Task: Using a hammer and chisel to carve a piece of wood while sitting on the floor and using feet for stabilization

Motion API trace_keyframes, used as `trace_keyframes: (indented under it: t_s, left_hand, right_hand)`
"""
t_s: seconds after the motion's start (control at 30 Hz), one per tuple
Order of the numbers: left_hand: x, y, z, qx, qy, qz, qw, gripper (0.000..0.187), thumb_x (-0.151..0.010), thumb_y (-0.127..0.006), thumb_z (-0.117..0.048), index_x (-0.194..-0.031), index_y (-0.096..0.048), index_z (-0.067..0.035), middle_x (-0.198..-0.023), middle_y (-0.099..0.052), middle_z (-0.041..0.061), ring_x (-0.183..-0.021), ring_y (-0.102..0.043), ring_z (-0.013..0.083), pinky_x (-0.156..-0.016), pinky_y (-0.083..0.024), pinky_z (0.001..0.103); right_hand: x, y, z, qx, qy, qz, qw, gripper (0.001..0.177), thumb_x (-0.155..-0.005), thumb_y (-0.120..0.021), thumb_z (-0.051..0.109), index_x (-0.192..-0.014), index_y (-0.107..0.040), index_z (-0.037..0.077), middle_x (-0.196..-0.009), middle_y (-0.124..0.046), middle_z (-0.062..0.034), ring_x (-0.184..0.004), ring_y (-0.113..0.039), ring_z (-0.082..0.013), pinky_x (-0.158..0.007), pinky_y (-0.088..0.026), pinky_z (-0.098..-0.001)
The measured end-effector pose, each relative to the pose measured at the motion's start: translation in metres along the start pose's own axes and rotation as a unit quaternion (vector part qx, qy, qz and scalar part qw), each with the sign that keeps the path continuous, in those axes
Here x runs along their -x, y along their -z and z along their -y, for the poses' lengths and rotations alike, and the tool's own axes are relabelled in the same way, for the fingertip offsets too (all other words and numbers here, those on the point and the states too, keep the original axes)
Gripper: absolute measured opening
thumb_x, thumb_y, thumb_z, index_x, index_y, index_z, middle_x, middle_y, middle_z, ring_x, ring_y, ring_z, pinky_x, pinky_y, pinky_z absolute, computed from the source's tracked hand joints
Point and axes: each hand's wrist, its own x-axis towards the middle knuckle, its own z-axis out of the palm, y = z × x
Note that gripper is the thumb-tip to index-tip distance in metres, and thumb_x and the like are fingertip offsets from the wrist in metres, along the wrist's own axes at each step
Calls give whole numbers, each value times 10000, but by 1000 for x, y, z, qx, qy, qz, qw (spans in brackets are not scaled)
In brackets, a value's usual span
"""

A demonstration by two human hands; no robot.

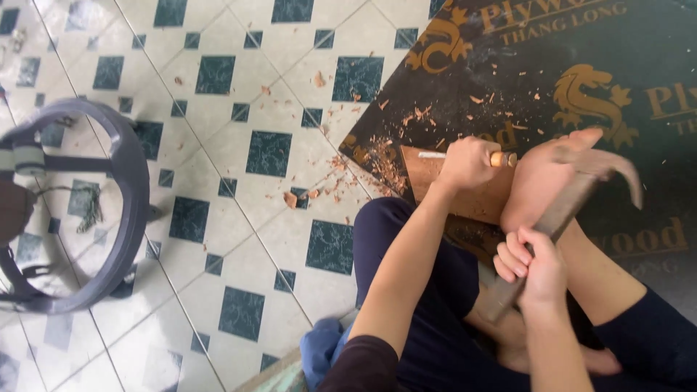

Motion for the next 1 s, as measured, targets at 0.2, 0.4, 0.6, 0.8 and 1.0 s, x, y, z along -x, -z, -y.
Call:
trace_keyframes:
  t_s: [0.2, 0.4, 0.6, 0.8, 1.0]
  left_hand:
    - [-5, -3, 24, -65, 63, 78, 993, 177, -687, -628, -401, -695, -685, -234, -653, -687, 63, -696, -724, 390, -701, -597, 528]
    - [-3, -2, 34, -98, 67, 83, 989, 141, -648, -638, -379, -679, -678, -248, -624, -676, 18, -679, -728, 348, -701, -609, 479]
    - [-1, 0, 53, -102, 81, 76, 989, 147, -622, -624, -366, -687, -698, -257, -615, -669, 14, -663, -718, 356, -692, -607, 458]
    - [8, -3, 3, -65, 57, 69, 994, 152, -623, -651, -376, -689, -660, -239, -642, -654, 30, -705, -718, 351, -692, -598, 493]
    - [11, -23, -16, -24, 70, 64, 995, 153, -676, -619, -358, -663, -628, -206, -616, -636, 37, -673, -703, 369, -696, -592, 469]
  right_hand:
    - [-34, 49, -43, -9, -42, 80, 996, 404, -1002, -530, 234, -633, -383, 164, -471, -228, 82, -330, -297, -58, -281, -258, -251]
    - [-36, 45, -31, 6, -40, 62, 997, 318, -997, -560, 203, -702, -452, 158, -519, -266, 108, -345, -323, -57, -277, -270, -253]
    - [-30, 33, -26, 73, -41, 70, 994, 369, -985, -573, 158, -651, -415, 146, -511, -241, 57, -325, -289, -120, -281, -290, -296]
    - [-24, 47, -23, 60, -43, 83, 994, 373, -992, -546, 216, -656, -395, 156, -498, -240, 105, -326, -329, -52, -263, -252, -251]
    - [11, 31, 16, 76, -7, 57, 995, 477, -1000, -459, 295, -574, -263, 202, -454, -186, 94, -343, -240, -34, -318, -210, -209]
